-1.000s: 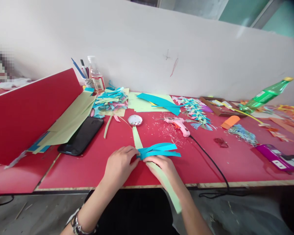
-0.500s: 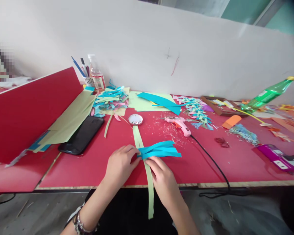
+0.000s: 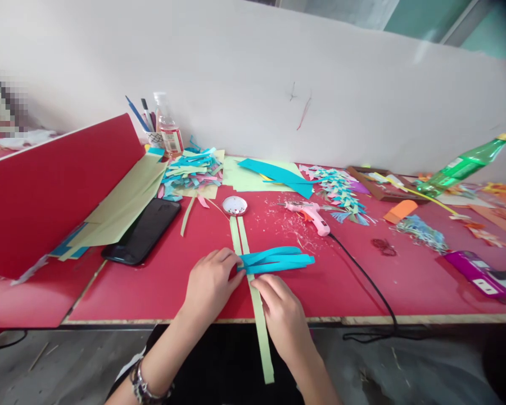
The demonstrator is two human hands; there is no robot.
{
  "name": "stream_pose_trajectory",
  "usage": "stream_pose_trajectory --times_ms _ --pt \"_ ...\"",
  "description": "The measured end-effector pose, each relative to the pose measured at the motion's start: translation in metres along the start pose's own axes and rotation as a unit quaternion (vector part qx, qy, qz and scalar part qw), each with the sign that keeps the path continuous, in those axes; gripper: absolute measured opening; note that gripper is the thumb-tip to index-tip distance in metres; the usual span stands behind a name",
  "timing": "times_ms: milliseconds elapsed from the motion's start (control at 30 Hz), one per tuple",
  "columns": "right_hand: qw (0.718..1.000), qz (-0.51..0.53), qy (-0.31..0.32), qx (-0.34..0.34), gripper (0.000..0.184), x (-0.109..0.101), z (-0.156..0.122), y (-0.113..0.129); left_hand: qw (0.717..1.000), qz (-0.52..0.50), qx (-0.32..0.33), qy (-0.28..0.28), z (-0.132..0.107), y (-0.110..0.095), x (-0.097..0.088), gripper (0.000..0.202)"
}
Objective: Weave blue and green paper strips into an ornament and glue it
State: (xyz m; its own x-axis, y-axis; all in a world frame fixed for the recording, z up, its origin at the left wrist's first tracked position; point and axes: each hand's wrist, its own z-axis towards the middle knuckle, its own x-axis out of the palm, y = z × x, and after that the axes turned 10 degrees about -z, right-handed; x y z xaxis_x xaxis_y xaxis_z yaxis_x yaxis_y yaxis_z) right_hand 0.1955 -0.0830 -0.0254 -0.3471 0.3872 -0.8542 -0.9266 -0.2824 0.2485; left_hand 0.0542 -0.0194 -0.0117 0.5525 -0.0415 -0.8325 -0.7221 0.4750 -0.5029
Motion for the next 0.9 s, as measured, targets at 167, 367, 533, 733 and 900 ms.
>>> stream_pose_trajectory --times_ms 167,367,533,733,900 --pt "0.998 0.055 0.02 -0.014 0.028 -0.001 0.001 -0.002 1.0 0.002 0.002 0.001 -0.001 0.001 0.002 0.011" --pt "0.994 0.095 0.057 0.001 0.025 -0.004 0.007 -0.002 1.0 -0.01 0.001 0.007 0.0 0.002 0.001 0.011" --pt "0.987 0.138 0.08 0.027 0.023 -0.007 0.01 -0.004 1.0 -0.011 0.008 0.004 0.0 0.004 0.003 0.014" --pt "0.991 0.127 0.047 0.024 0.037 -0.015 0.019 -0.018 1.0 -0.014 0.02 0.001 -0.001 0.003 0.001 0.015" --pt "0.998 -0.008 0.056 0.025 0.042 -0.018 0.04 -0.026 1.0 -0.018 0.02 0.002 0.0 0.002 0.001 0.014"
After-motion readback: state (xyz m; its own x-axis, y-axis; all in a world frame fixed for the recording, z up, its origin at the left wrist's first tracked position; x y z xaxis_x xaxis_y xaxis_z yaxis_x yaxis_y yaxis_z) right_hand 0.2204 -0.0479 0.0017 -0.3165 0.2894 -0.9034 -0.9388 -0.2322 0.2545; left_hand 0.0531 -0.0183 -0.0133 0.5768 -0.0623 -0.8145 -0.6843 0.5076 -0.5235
